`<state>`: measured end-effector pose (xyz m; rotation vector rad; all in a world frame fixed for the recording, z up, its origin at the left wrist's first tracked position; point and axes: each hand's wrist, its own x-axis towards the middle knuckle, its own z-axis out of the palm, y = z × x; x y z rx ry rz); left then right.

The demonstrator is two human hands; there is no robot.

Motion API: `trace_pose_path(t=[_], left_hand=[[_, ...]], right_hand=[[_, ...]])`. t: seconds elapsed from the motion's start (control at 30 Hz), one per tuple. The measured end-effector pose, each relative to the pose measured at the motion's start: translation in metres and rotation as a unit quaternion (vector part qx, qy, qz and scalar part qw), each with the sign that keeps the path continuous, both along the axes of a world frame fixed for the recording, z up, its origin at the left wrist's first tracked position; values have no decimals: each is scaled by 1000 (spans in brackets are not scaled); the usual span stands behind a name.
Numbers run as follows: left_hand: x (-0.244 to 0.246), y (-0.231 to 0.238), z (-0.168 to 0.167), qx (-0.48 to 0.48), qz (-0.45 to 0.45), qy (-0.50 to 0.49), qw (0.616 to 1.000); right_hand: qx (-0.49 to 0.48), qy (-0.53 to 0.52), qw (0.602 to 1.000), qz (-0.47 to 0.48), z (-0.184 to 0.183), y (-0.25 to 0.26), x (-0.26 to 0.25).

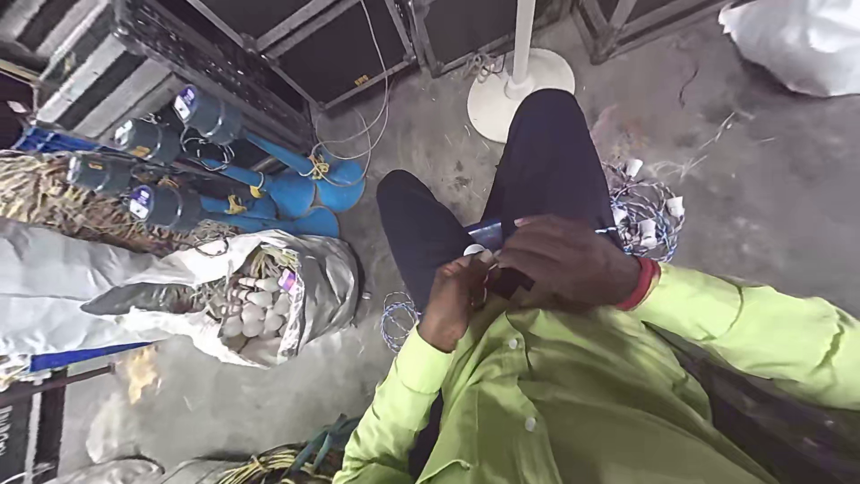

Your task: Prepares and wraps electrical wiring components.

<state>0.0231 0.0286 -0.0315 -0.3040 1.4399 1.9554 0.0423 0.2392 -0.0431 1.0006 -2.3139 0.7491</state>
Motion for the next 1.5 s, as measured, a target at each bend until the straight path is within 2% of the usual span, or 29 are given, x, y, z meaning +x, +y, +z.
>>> trace_pose_path(t=[0.13, 0.23, 0.3, 0.37, 0.47, 0.57, 0.63, 0.67, 0.7, 0.73, 0.8, 0.9, 1.0, 1.07, 1.17, 1.27, 1.5], left_hand=[[5, 8, 1, -4, -20, 43, 999], [17, 7, 3, -31, -63, 145, 987], [21, 5, 1, -102, -102, 284, 948], [19, 5, -4, -212, -113, 424, 873], [18, 8, -7, -295, -99, 525, 792], [18, 10, -6, -316, -86, 570, 753], [19, 11, -6, -304, -72, 575, 757], [19, 10, -7, -288, -67, 566, 770], [19, 9, -8, -270, -64, 550, 788], [19, 8, -7, -251, -64, 529, 808], [17, 6, -5, -225, -62, 501, 833], [12, 4, 0, -226, -58, 479, 846], [10, 2, -1, -227, -58, 468, 852], [11, 2, -2, -224, -57, 471, 852], [14, 3, -3, -229, -61, 474, 848], [13, 1, -3, -223, -50, 480, 847], [7, -1, -3, -193, -92, 494, 843]], right_hand=[[36, 17, 999, 3, 4, 6, -6], [40, -56, 997, -24, 4, 3, -3], [24, -169, 984, -55, 8, 1, 3], [2, -290, 953, -82, 16, -2, 5], [-61, -469, 874, -114, 26, -2, 3], [-156, -640, 744, -114, 37, -1, -4], [-231, -708, 659, -102, 39, -2, -4], [-258, -724, 632, -100, 38, -2, -3], [-279, -725, 621, -102, 38, -2, -2], [-295, -710, 630, -105, 36, -2, 0], [-306, -637, 700, -105, 30, 0, 7], [-277, -488, 823, -92, 19, 5, 9], [-220, -355, 905, -78, 17, 9, 14], [-176, -267, 945, -64, 15, 9, 17], [-112, -175, 977, -40, 13, 8, 21], [-45, -114, 992, -36, 7, 6, 22], [38, -99, 992, -66, 10, 3, 20]])
